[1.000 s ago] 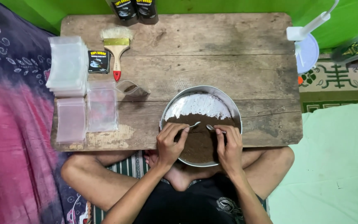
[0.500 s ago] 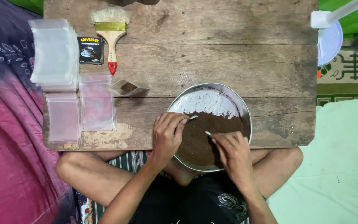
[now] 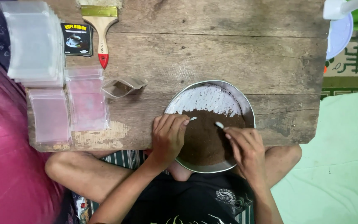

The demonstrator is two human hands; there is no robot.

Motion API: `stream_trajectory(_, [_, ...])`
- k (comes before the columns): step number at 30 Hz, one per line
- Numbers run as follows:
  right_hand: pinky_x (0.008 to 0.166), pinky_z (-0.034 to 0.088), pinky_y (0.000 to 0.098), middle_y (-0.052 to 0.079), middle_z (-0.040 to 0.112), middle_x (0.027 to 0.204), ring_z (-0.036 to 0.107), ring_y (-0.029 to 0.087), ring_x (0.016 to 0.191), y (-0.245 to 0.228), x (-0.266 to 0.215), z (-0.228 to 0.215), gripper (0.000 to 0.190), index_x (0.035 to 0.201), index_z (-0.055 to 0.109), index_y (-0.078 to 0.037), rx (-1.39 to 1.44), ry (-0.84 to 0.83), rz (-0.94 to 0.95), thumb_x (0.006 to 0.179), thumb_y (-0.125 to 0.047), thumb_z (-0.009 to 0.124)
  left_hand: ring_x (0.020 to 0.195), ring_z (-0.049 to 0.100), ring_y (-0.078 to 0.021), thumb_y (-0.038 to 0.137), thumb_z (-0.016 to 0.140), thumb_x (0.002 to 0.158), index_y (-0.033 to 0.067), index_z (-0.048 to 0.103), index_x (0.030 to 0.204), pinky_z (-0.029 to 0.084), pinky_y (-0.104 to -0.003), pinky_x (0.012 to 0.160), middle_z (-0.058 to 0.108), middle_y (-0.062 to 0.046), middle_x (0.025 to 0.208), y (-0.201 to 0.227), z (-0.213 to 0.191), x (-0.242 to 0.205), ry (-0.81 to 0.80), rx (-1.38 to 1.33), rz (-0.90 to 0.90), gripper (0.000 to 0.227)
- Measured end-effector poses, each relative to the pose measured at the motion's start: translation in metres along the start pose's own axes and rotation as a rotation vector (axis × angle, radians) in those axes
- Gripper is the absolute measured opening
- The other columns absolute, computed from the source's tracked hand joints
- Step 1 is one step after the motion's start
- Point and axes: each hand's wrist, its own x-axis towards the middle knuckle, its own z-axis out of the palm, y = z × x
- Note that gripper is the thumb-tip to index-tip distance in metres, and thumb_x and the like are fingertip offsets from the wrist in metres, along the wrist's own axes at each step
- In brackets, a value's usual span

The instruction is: Manually sorting through ground coffee in a metal tray to remove small white impurities.

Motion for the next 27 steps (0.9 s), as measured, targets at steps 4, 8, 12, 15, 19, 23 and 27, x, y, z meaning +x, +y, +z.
stream_trajectory(4, [0.072,0.044,0.0339,0.001,0.076,0.098,0.061,0.024,0.086,0.022,-0.009,0.019,0.017,0.112,0.079,-0.017,-0.18,0.033,-0.068,0.101,-0.018,0.065,0.076,0.066,-0.0187,0.018,0.059,0.104,0.0128,0.07,0.095,0.047,-0.034,0.077,0.063,0.002,0.081,-0.007,0.008,-0.001,0.096,0.002,0.065,0.015])
stream_trajectory(8, [0.072,0.045,0.0319,-0.001,0.076,0.094,0.062,0.023,0.083,0.023,-0.026,0.023,0.014,0.107,0.078,-0.02,-0.142,0.019,-0.076,0.099,-0.02,0.067,0.077,0.066,-0.0192,0.018,0.06,0.103,0.0128,0.07,0.095,0.048,-0.034,0.077,0.063,0.002,0.081,-0.012,0.013,-0.005,0.107,0.029,0.074,0.014])
stream_trajectory(12, [0.075,0.045,0.0327,0.001,0.075,0.099,0.062,0.025,0.087,-0.005,0.012,0.009,0.014,0.111,0.078,-0.016,-0.126,0.148,-0.075,0.103,-0.016,0.066,0.078,0.067,-0.0193,0.016,0.062,0.102,0.0124,0.071,0.095,0.048,-0.034,0.078,0.064,0.002,0.081,-0.011,0.012,-0.003,0.105,0.012,0.076,0.012])
stream_trajectory(15, [0.073,0.045,0.0335,0.0,0.075,0.094,0.064,0.024,0.087,0.012,-0.002,0.034,0.014,0.106,0.079,-0.018,-0.101,0.034,-0.133,0.098,-0.019,0.068,0.079,0.068,-0.0204,0.015,0.063,0.101,0.011,0.072,0.097,0.048,-0.034,0.079,0.065,0.0,0.082,-0.013,0.014,-0.007,0.109,0.0,0.08,0.01])
stream_trajectory(19, [0.073,0.048,0.032,0.001,0.075,0.092,0.066,0.024,0.085,-0.01,-0.01,0.019,0.012,0.104,0.079,-0.019,-0.057,0.013,-0.106,0.096,-0.019,0.069,0.079,0.068,-0.0211,0.016,0.064,0.101,0.0107,0.071,0.096,0.048,-0.034,0.079,0.066,-0.001,0.082,-0.012,0.013,-0.006,0.109,0.009,0.076,0.011])
stream_trajectory(23, [0.076,0.049,0.0344,0.004,0.076,0.099,0.065,0.026,0.088,-0.004,0.014,0.014,0.015,0.111,0.078,-0.014,-0.042,0.123,-0.057,0.101,-0.014,0.067,0.08,0.068,-0.0211,0.015,0.063,0.102,0.0108,0.072,0.098,0.048,-0.034,0.08,0.066,-0.001,0.082,-0.01,0.011,-0.007,0.088,-0.006,0.079,0.011])
stream_trajectory(27, [0.074,0.047,0.0339,0.002,0.077,0.096,0.064,0.023,0.088,0.006,0.018,0.035,0.015,0.108,0.08,-0.018,-0.113,0.059,-0.087,0.098,-0.018,0.069,0.08,0.068,-0.0218,0.012,0.064,0.101,0.0103,0.071,0.097,0.048,-0.034,0.08,0.066,-0.002,0.082,-0.011,0.01,-0.005,0.098,-0.01,0.085,0.009])
